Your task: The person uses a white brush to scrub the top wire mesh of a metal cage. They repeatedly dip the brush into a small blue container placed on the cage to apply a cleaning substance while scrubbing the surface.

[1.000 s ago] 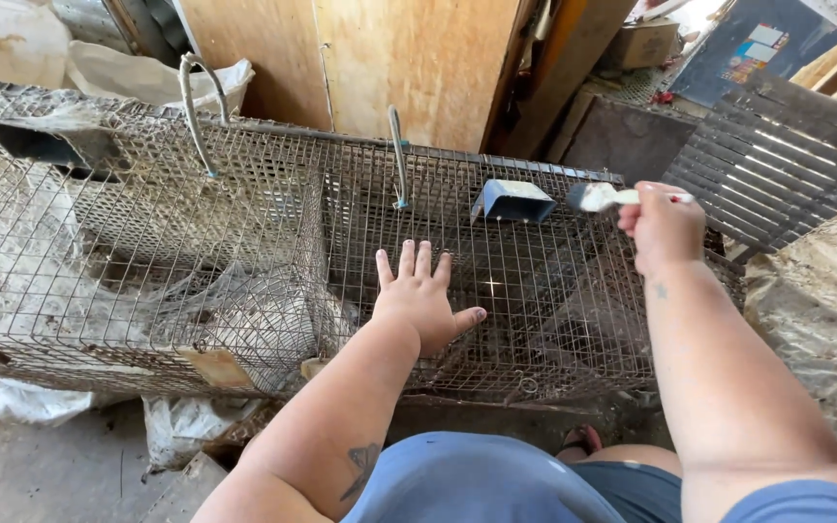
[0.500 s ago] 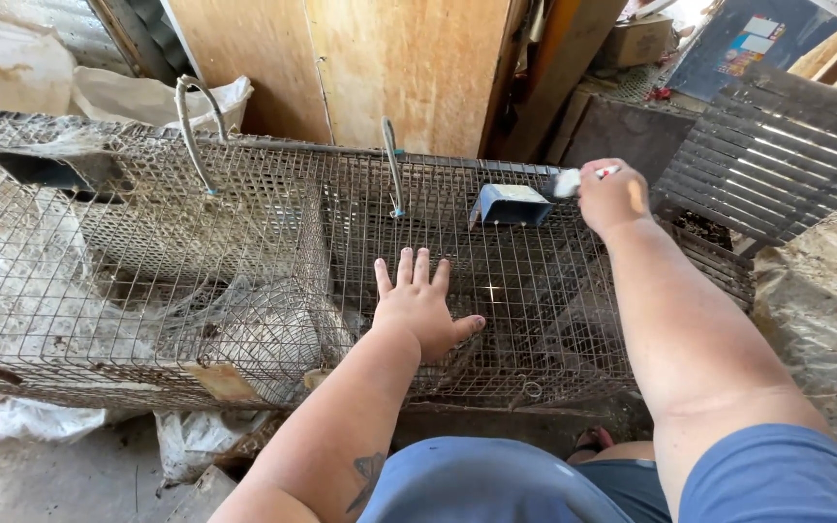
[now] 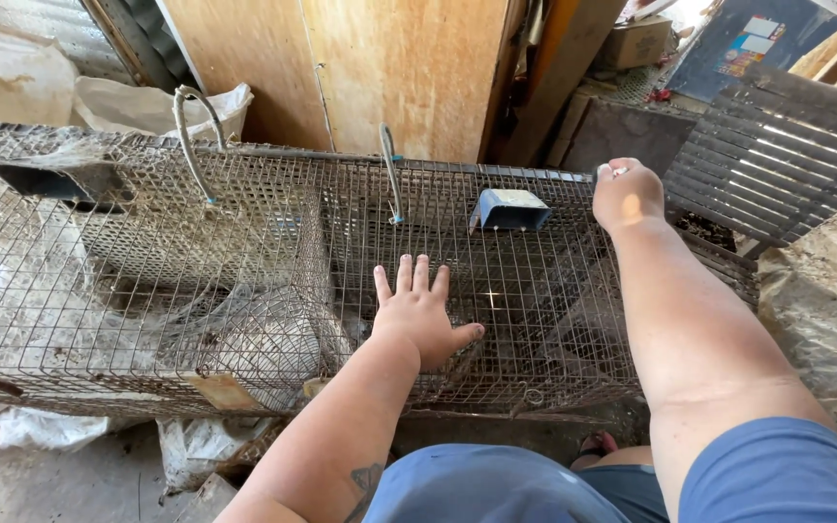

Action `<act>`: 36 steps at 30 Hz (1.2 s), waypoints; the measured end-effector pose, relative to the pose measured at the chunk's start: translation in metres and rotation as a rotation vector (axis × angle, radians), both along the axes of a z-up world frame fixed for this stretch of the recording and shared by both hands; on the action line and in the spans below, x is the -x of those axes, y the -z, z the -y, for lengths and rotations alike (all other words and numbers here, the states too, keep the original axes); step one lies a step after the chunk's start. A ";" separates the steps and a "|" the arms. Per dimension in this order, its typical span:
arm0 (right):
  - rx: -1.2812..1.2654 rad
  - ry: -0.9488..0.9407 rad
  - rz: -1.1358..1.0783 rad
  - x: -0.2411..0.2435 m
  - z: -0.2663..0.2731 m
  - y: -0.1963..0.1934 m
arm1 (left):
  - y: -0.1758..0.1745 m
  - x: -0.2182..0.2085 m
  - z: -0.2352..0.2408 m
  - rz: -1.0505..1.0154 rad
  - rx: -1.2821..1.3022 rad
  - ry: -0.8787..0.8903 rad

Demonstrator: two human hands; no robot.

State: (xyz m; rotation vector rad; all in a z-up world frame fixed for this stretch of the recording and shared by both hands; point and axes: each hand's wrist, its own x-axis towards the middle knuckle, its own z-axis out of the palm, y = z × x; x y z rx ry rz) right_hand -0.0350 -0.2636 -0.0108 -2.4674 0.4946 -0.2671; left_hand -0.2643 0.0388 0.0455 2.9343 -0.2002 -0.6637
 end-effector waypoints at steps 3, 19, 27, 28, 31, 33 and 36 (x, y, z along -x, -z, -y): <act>-0.371 -0.030 0.149 0.036 -0.031 -0.020 | 0.001 -0.001 0.000 0.000 -0.008 0.000; 0.066 -0.165 0.050 -0.014 -0.075 -0.030 | 0.001 -0.003 -0.003 0.004 0.004 0.011; -0.196 -0.174 0.056 -0.026 -0.096 -0.032 | 0.002 -0.002 -0.005 0.018 -0.003 0.032; -0.194 -0.178 0.056 -0.025 -0.102 -0.032 | 0.004 -0.004 -0.005 0.019 -0.001 0.027; 0.011 -0.306 0.038 -0.016 -0.126 -0.036 | 0.011 -0.007 -0.005 0.022 -0.005 0.018; -0.556 -0.378 0.069 -0.007 -0.151 -0.046 | 0.012 -0.008 -0.006 0.038 0.002 0.016; -0.427 -0.336 0.014 -0.018 -0.149 -0.040 | 0.011 -0.007 -0.007 0.032 0.027 0.021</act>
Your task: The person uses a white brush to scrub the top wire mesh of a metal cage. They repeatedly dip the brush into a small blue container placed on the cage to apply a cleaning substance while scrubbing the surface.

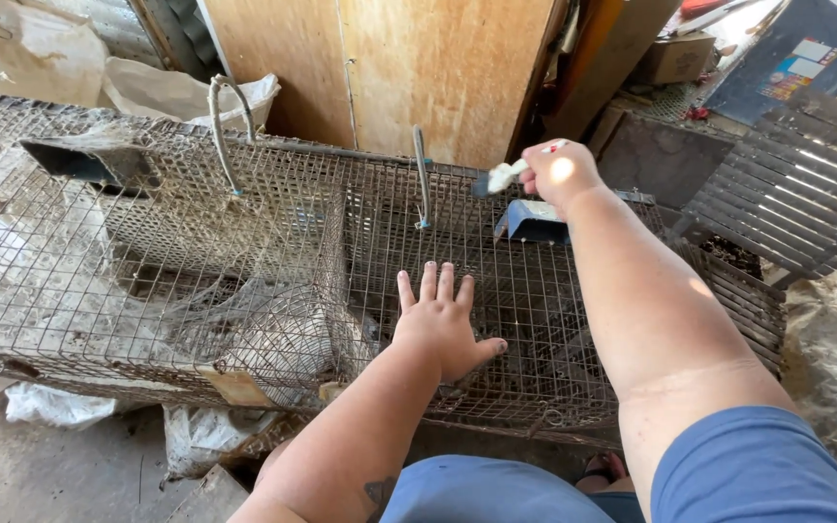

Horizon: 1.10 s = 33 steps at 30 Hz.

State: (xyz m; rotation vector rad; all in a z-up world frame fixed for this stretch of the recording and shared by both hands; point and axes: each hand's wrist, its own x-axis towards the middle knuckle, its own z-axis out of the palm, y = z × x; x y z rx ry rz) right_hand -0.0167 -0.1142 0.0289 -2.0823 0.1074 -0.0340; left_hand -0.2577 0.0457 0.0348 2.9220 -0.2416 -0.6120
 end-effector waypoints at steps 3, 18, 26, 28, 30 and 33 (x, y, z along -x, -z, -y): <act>0.071 -0.040 0.012 0.017 -0.014 -0.007 | 0.003 0.000 -0.001 0.020 0.004 0.006; 0.092 -0.030 0.012 0.039 0.003 -0.014 | 0.005 -0.001 -0.002 0.003 0.015 -0.006; 0.151 -0.062 0.015 0.090 0.020 0.005 | 0.004 0.002 -0.001 0.028 0.012 -0.004; 0.188 -0.009 0.011 0.093 0.046 0.006 | 0.003 0.002 0.000 0.022 0.014 -0.004; 0.258 0.040 -0.009 0.107 0.070 -0.003 | 0.002 0.004 0.000 0.015 0.013 -0.014; 1.525 -0.253 0.144 0.113 0.104 -0.017 | 0.005 0.002 0.001 0.019 0.014 -0.013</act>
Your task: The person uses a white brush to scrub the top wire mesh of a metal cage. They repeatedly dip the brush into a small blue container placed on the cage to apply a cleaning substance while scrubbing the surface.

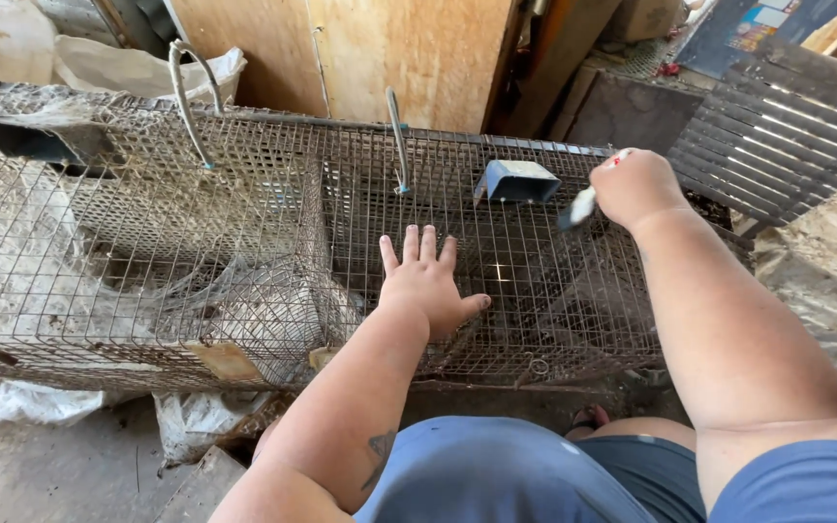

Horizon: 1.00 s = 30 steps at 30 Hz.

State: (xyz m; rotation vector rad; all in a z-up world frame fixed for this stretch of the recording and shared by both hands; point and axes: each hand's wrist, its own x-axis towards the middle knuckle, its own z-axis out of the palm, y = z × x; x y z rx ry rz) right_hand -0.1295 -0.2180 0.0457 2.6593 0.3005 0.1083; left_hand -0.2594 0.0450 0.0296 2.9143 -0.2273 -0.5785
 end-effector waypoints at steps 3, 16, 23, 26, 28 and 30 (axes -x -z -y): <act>-0.039 0.045 -0.047 0.017 0.009 0.010 | -0.002 0.001 0.002 -0.005 -0.029 -0.002; -1.367 0.372 -0.043 0.014 0.024 0.025 | 0.001 0.001 0.003 0.000 -0.042 -0.007; -1.155 0.327 -0.033 0.042 0.021 0.015 | 0.001 -0.002 0.006 -0.001 -0.073 -0.006; -1.356 0.339 -0.065 0.044 0.026 0.012 | 0.004 -0.001 0.006 -0.002 -0.083 -0.009; -1.315 0.371 -0.067 0.038 0.040 0.013 | 0.004 -0.001 0.006 0.003 -0.079 -0.011; -1.234 0.407 -0.056 0.031 0.056 0.017 | 0.004 -0.001 0.006 0.008 -0.070 -0.012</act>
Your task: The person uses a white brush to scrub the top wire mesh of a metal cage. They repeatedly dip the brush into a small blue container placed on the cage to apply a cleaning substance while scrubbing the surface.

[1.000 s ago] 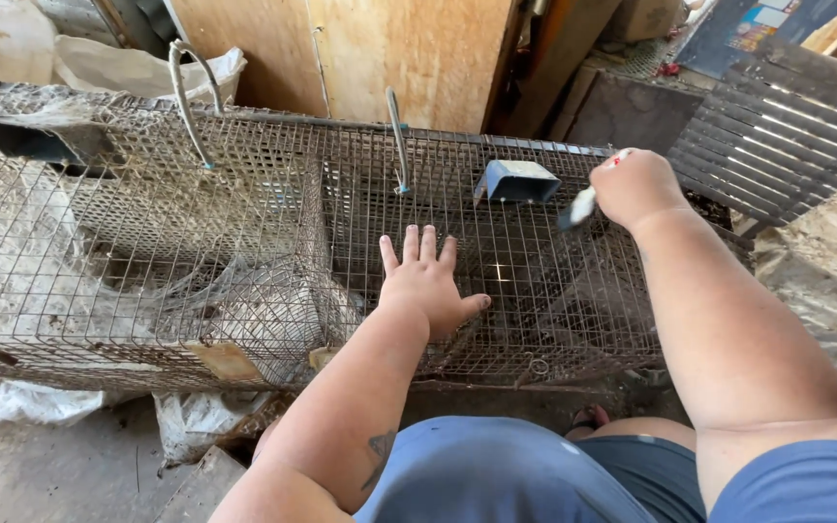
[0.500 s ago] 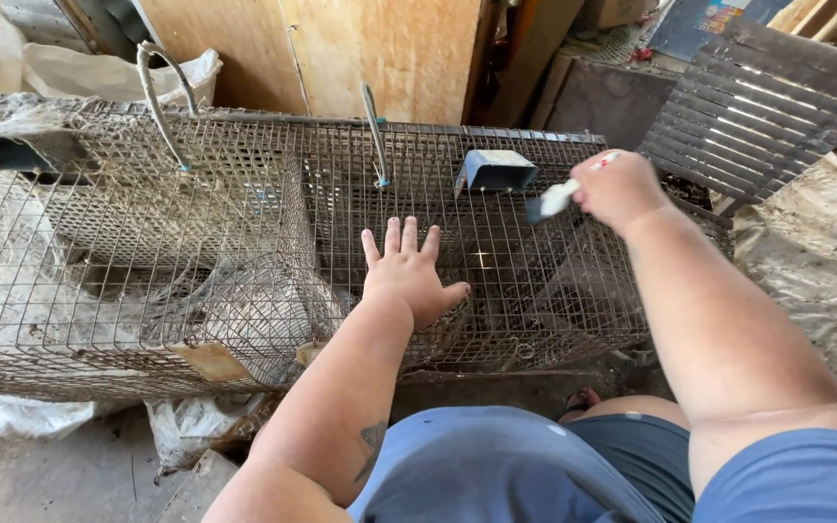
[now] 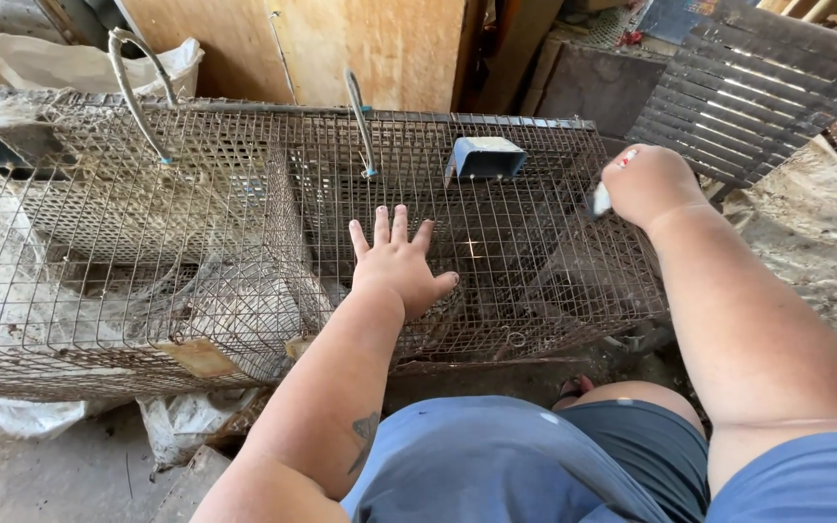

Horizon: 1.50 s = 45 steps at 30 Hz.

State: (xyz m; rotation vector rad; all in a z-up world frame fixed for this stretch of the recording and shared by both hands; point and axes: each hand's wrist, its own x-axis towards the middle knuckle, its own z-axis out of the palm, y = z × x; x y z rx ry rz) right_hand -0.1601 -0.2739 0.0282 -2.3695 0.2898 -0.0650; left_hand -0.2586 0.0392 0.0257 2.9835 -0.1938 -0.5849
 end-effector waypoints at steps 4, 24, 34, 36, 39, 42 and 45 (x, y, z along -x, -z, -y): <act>0.120 0.036 -0.037 0.000 0.005 0.001 | -0.003 0.001 0.001 -0.007 -0.009 -0.007; 0.232 -0.169 0.019 0.001 -0.071 0.001 | -0.008 0.001 0.002 -0.024 -0.004 -0.014; -0.327 -0.223 0.200 0.001 -0.135 -0.008 | -0.003 0.002 -0.001 0.019 0.011 -0.025; -0.387 -0.189 0.188 0.010 -0.142 -0.009 | -0.004 0.002 -0.002 0.008 0.012 0.000; -0.591 -0.181 0.227 0.010 -0.147 0.000 | -0.009 0.004 0.000 -0.008 -0.003 0.003; -0.584 -0.162 0.259 -0.007 -0.148 0.008 | -0.011 0.004 -0.001 -0.019 0.007 0.007; -0.524 -0.122 0.253 -0.021 -0.156 0.004 | -0.013 0.002 -0.003 -0.039 0.018 0.026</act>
